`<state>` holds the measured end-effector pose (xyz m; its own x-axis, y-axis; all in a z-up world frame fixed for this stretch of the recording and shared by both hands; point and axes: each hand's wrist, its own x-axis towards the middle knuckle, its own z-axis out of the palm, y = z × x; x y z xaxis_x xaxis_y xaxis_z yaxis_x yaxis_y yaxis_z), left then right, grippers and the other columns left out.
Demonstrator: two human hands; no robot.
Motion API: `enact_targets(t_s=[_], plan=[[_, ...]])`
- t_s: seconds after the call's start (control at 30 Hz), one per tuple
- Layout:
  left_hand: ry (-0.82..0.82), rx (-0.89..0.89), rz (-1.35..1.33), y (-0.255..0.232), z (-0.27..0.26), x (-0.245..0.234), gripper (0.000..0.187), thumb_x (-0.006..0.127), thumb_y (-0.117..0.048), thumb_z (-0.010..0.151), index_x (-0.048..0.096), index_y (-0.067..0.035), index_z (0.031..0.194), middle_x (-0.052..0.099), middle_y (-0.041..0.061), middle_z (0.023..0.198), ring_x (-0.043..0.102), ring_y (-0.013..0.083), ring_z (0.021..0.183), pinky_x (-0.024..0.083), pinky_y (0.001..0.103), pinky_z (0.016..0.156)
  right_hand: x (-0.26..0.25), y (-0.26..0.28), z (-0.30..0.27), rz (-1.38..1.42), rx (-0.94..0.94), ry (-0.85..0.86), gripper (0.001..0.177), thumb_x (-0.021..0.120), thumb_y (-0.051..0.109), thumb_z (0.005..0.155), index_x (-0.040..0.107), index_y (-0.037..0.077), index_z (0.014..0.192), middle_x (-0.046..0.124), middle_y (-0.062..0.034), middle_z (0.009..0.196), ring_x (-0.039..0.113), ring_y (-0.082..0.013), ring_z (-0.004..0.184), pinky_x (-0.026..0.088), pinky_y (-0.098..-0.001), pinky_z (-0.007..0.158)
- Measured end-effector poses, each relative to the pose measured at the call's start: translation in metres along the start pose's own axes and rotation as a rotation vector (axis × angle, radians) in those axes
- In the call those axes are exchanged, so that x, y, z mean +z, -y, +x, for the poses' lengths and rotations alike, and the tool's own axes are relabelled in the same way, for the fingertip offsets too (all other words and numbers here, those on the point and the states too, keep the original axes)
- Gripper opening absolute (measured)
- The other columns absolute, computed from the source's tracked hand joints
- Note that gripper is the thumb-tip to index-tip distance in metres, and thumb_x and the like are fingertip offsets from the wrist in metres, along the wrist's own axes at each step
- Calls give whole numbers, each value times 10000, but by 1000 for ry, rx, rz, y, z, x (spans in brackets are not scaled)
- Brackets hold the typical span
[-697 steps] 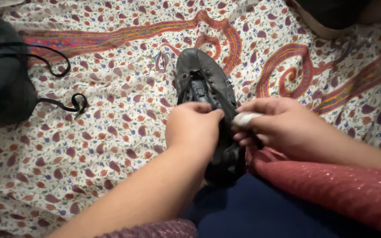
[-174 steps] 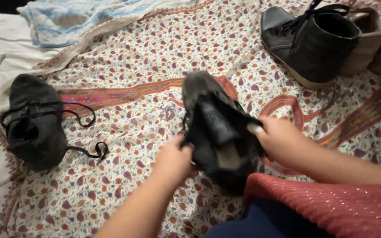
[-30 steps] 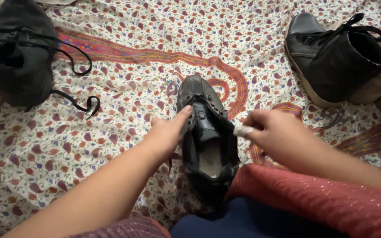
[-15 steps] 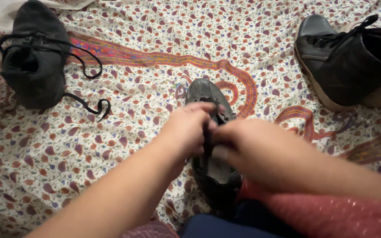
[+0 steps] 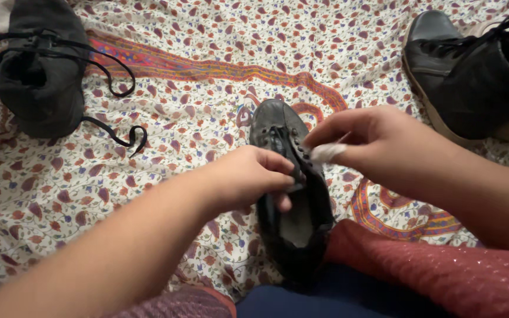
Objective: The person removes laces from a black shoe, then threads the laces back through the eyelets and ties them. They repeat the process on a second black shoe, threading and tying the laces. The shoes are handled one at a time on a patterned bedspread.
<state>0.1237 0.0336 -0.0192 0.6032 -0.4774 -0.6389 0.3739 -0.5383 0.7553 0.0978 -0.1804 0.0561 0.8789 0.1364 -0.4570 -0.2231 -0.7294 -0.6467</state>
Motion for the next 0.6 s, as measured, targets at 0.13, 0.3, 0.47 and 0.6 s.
enact_targets(t_s=[0.13, 0.3, 0.47, 0.6], plan=[[-82, 179, -60, 4, -4, 17, 278, 672, -242, 848, 780, -102, 1063, 785, 48, 769, 608, 140, 577, 460, 318, 493, 10, 1, 12, 17, 242, -260, 314, 678, 323, 957, 765, 135, 1193, 736, -82, 901, 606, -202, 558, 496, -454, 440], [-258, 287, 265, 1, -9, 25, 253, 640, -211, 808, 786, -143, 1003, 790, 68, 815, 764, 204, 741, 588, 359, 700, 36, 1, 44, 63, 230, 13, 409, 669, 391, 934, 824, 14, 966, 694, -130, 697, 599, -184, 547, 416, -339, 482], [-429, 347, 397, -2, 0, 22, 295, 591, -181, 844, 838, -162, 1004, 778, 129, 927, 750, 290, 858, 579, 409, 827, 38, -15, 54, 158, 250, -43, 253, 712, 256, 920, 829, 77, 1055, 718, -75, 760, 619, -183, 641, 471, -335, 552], [-435, 44, -106, -14, 31, 7, 302, 569, -52, 850, 683, -53, 1130, 762, 164, 907, 813, 297, 757, 645, 427, 652, 45, -22, 42, 268, 77, -205, 225, 685, 190, 872, 805, 75, 1024, 798, -61, 796, 742, -198, 705, 588, -364, 643]])
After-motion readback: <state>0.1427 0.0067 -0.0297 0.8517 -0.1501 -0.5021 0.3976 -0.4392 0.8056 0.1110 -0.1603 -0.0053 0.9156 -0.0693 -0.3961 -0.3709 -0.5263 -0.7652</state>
